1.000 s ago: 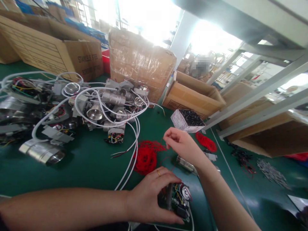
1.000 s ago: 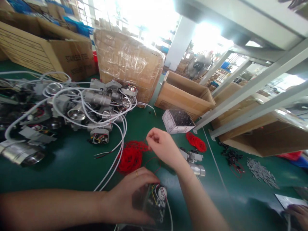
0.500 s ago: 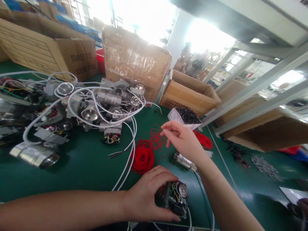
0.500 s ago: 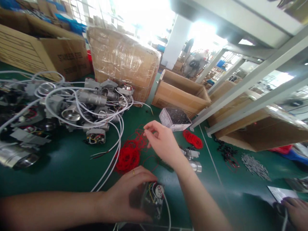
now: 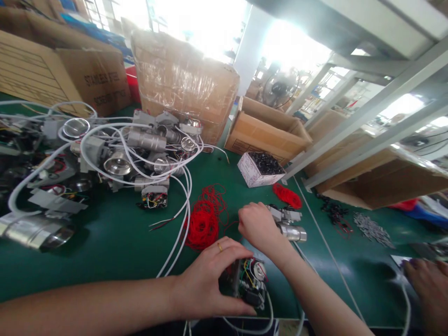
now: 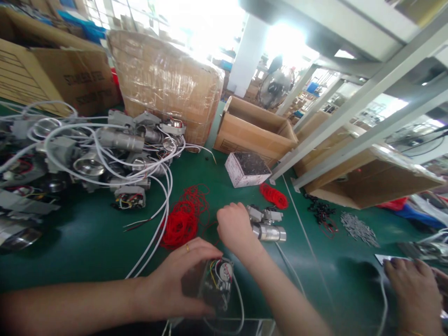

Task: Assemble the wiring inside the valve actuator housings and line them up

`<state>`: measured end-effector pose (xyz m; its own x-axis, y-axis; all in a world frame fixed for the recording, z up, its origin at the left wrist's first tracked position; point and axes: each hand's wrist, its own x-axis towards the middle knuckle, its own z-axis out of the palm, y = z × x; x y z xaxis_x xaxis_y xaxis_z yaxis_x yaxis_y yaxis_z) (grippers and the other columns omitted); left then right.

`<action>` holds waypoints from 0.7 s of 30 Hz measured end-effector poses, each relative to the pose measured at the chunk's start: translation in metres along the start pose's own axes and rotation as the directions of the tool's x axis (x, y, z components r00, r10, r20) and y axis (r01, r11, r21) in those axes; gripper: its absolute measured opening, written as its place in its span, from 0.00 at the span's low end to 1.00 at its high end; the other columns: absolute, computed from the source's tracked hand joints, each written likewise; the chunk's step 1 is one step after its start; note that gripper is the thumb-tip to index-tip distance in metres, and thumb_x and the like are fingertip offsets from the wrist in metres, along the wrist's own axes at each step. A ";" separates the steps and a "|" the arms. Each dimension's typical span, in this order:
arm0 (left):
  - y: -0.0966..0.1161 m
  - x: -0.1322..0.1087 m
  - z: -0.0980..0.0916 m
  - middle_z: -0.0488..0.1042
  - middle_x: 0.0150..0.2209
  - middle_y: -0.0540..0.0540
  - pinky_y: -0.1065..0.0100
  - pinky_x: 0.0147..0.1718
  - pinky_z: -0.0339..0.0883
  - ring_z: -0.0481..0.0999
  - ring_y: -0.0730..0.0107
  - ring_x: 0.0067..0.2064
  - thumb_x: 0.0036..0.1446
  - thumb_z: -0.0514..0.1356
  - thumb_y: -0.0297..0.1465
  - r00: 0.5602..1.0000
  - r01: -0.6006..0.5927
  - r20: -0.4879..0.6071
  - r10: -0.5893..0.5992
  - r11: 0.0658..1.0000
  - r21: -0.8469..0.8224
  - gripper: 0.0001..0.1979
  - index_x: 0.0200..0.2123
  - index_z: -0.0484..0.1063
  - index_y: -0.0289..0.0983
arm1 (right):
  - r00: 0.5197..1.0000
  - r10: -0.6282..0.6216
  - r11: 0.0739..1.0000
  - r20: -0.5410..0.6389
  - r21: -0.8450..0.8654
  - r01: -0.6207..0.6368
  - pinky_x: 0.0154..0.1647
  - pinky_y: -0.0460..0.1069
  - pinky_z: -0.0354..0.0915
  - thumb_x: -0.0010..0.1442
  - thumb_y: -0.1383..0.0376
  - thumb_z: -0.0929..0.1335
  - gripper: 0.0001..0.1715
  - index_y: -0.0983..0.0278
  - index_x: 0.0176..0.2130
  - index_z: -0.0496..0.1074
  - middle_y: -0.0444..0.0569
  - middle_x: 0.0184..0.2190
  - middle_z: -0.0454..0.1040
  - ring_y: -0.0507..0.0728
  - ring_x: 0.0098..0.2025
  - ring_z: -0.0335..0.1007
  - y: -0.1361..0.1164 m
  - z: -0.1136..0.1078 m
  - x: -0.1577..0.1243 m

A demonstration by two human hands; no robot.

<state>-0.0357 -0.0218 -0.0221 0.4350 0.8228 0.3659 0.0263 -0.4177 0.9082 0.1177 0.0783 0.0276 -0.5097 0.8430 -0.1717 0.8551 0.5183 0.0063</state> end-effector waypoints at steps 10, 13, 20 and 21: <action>0.028 0.013 -0.006 0.74 0.50 0.42 0.53 0.52 0.69 0.72 0.52 0.51 0.42 0.79 0.29 0.962 0.255 0.051 -0.268 0.950 0.180 0.33 0.52 0.73 0.37 | 0.994 0.106 0.827 0.007 0.554 -0.092 0.29 0.47 0.62 0.52 0.74 0.67 0.06 0.63 0.27 0.70 0.46 0.26 0.77 0.54 0.29 0.73 0.021 -0.020 -0.025; 0.043 0.021 -0.009 0.75 0.47 0.43 0.53 0.49 0.70 0.73 0.51 0.50 0.44 0.75 0.25 0.938 0.312 0.067 -0.339 0.915 0.258 0.26 0.48 0.74 0.37 | 0.997 0.069 0.685 0.043 0.724 -0.079 0.26 0.45 0.63 0.51 0.72 0.65 0.05 0.62 0.27 0.66 0.44 0.25 0.75 0.52 0.27 0.72 0.027 -0.022 -0.039; 0.047 0.016 0.001 0.75 0.53 0.43 0.57 0.53 0.69 0.75 0.53 0.53 0.44 0.71 0.22 0.873 0.464 0.122 -0.472 0.882 0.087 0.36 0.58 0.69 0.39 | 0.999 0.028 0.485 -0.028 0.874 0.010 0.30 0.46 0.63 0.52 0.67 0.65 0.02 0.62 0.28 0.64 0.42 0.26 0.67 0.51 0.28 0.64 0.032 -0.036 -0.078; 0.045 0.013 0.003 0.74 0.55 0.42 0.57 0.53 0.70 0.75 0.53 0.54 0.44 0.71 0.23 0.869 0.479 0.112 -0.482 0.876 0.054 0.38 0.60 0.67 0.40 | 0.999 0.028 0.489 -0.047 0.872 0.027 0.30 0.46 0.62 0.53 0.67 0.65 0.02 0.62 0.28 0.65 0.42 0.26 0.67 0.51 0.28 0.63 0.031 -0.039 -0.085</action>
<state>-0.0258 -0.0308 0.0227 0.4659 0.8733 -0.1426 0.2804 0.0072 0.9599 0.1841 0.0285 0.0810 -0.4895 0.8629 -0.1254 0.4863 0.1508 -0.8607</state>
